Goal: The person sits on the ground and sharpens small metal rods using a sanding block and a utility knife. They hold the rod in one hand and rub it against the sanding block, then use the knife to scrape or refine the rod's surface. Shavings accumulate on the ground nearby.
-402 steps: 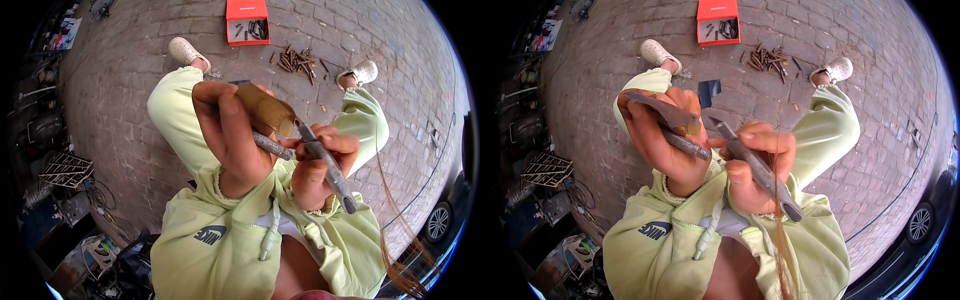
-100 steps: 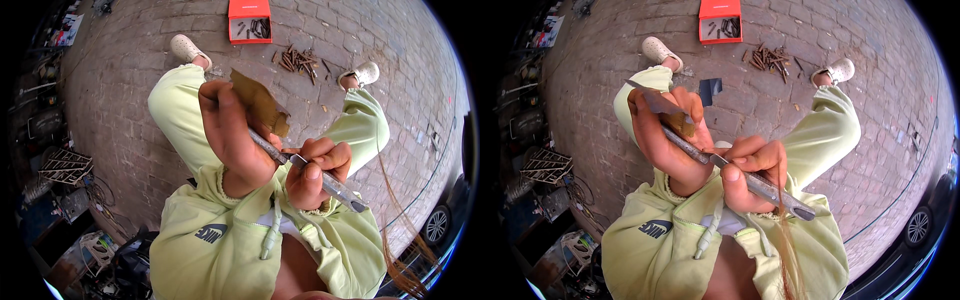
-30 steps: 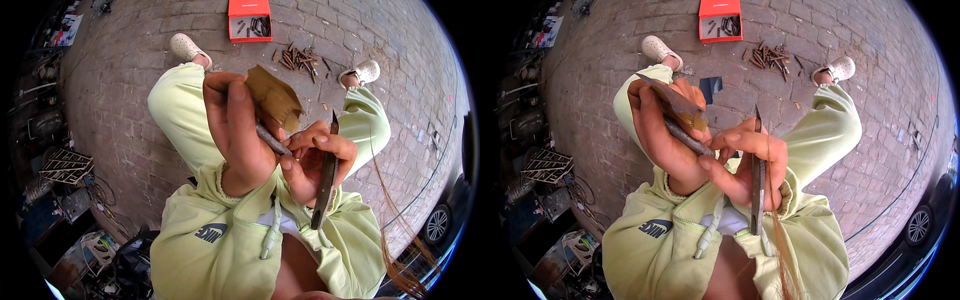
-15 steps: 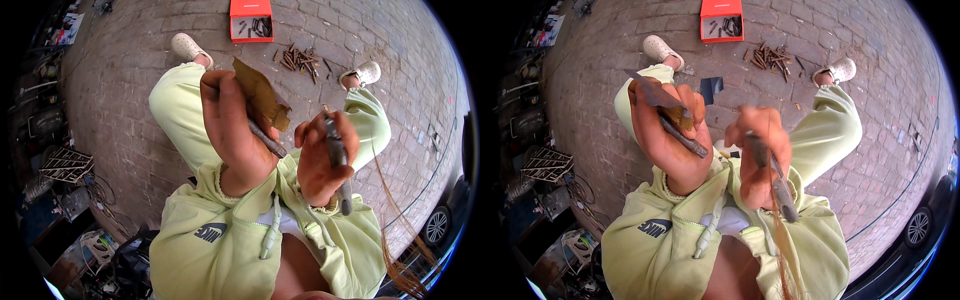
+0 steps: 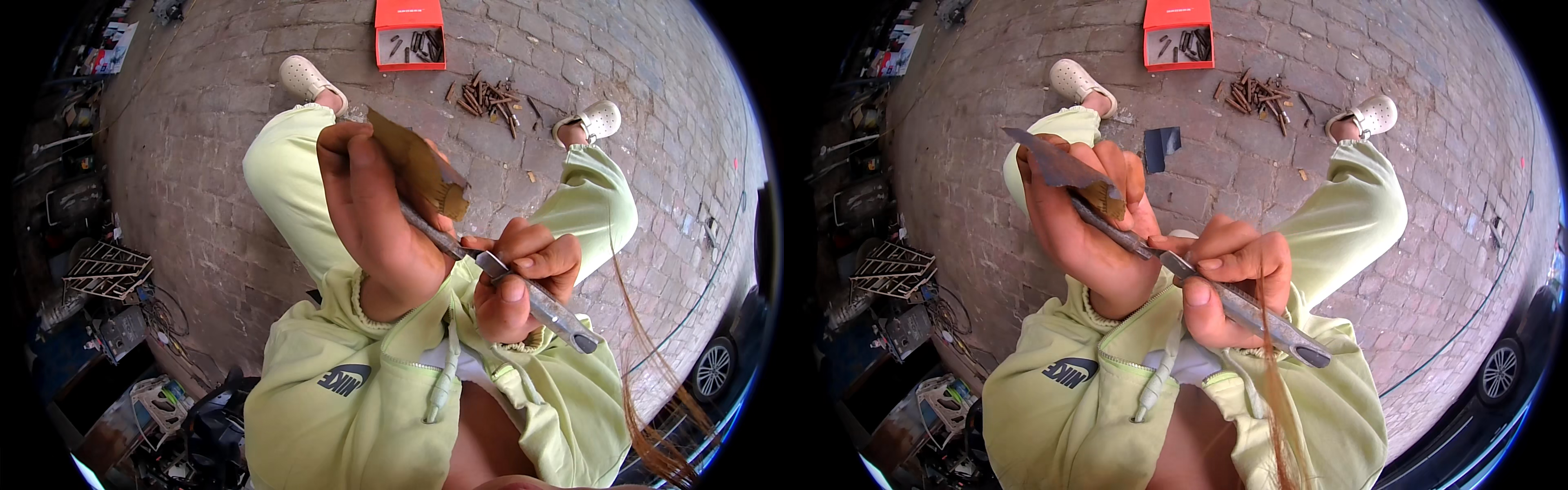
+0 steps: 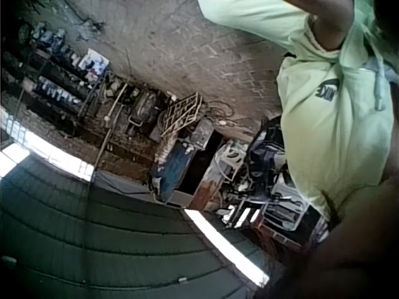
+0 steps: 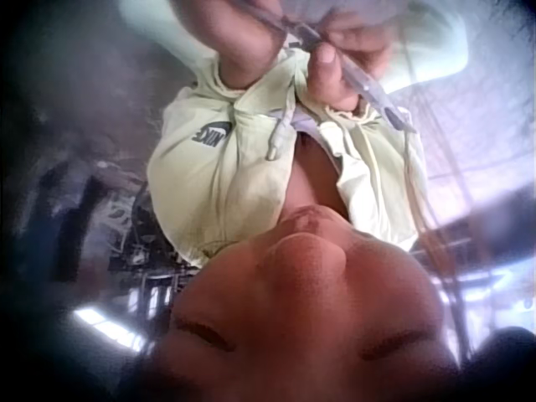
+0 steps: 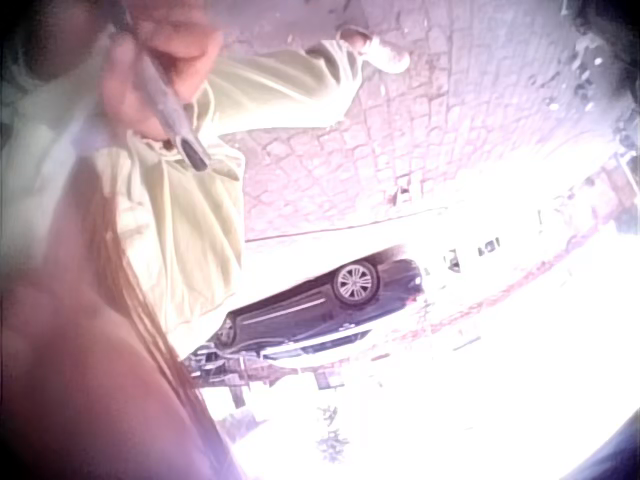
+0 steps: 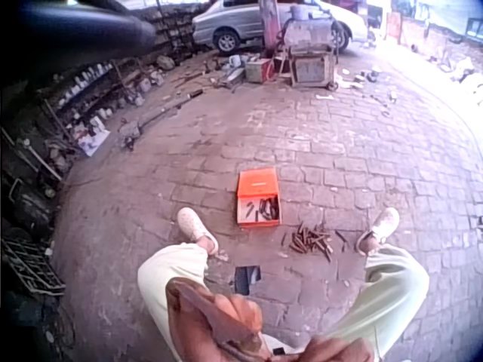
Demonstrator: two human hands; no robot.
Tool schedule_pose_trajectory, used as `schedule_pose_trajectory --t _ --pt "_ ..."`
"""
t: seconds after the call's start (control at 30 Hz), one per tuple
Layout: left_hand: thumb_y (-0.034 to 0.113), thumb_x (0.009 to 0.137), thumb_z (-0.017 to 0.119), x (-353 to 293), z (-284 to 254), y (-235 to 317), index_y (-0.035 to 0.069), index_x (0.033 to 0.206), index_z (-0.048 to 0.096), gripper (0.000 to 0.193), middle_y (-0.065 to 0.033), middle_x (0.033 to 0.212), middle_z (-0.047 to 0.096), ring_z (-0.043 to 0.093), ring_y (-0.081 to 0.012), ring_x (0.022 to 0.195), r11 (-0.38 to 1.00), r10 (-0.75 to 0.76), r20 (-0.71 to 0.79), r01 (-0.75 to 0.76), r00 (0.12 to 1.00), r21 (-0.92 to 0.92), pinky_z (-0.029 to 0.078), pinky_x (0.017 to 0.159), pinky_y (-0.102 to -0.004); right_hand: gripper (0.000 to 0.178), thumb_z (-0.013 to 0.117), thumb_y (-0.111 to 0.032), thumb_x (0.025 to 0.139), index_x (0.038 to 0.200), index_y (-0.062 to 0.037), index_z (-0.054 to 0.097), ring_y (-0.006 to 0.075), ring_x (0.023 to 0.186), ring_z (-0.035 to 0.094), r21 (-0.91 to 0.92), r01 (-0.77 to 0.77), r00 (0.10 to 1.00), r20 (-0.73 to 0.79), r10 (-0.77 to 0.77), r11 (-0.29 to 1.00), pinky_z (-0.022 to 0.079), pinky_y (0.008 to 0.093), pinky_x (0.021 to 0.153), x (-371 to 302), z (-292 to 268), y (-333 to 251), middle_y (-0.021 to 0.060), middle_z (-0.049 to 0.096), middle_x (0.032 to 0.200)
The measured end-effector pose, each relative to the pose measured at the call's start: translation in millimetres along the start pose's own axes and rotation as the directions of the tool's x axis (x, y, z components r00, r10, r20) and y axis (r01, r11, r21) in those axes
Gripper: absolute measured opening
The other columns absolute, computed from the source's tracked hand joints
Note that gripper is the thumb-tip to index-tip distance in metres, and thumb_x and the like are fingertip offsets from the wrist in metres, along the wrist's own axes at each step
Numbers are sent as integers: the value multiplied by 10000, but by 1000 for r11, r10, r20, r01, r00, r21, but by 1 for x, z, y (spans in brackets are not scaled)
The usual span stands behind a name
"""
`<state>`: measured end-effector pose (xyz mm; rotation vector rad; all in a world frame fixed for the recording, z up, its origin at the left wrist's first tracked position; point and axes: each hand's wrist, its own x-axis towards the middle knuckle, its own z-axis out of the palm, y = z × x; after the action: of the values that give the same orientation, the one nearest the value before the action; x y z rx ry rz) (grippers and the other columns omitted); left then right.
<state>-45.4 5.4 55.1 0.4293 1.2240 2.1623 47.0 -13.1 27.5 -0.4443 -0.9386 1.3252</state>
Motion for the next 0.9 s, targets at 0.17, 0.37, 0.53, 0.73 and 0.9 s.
schedule_pose_trajectory --t 0.17,0.37,0.53,0.73,0.9 --pt "308 936 409 -2 -2 1 44 1060 408 291 -83 665 557 384 -85 357 1000 -5 0 5 1000 -7 310 364 -196 260 627 -127 809 874 -17 399 116 576 340 -35 -8 1000 26 9 999 588 394 660 -2 -1 0 92 424 673" --pt "306 939 403 -3 1 3 43 1047 409 284 -70 628 528 392 -91 380 1000 0 -26 0 1000 -15 347 410 -208 254 627 -125 809 875 -24 403 116 573 342 -76 11 999 45 -8 997 587 395 654 -4 -5 2 96 432 673" --pt "307 942 393 -2 0 0 42 1011 409 274 -63 583 498 377 -96 360 996 -6 -20 4 1000 -84 367 428 -219 248 630 -97 805 886 -12 411 129 576 386 -64 42 997 72 -37 997 578 390 658 -8 -8 5 120 465 700" --pt "328 950 359 -2 -3 2 24 964 406 308 -53 567 482 348 -82 322 999 -52 -33 52 998 16 362 409 -201 282 657 -145 799 863 -30 408 117 569 346 -59 21 1000 -6 -21 998 583 367 662 -9 1 6 88 440 652" --pt "340 951 346 -1 -3 -1 26 942 417 323 -56 588 505 350 -75 323 998 -29 -13 30 999 46 357 398 -199 291 664 -150 795 850 -40 400 117 576 345 -76 3 1000 -25 -5 997 582 353 660 -12 -4 7 85 441 657"
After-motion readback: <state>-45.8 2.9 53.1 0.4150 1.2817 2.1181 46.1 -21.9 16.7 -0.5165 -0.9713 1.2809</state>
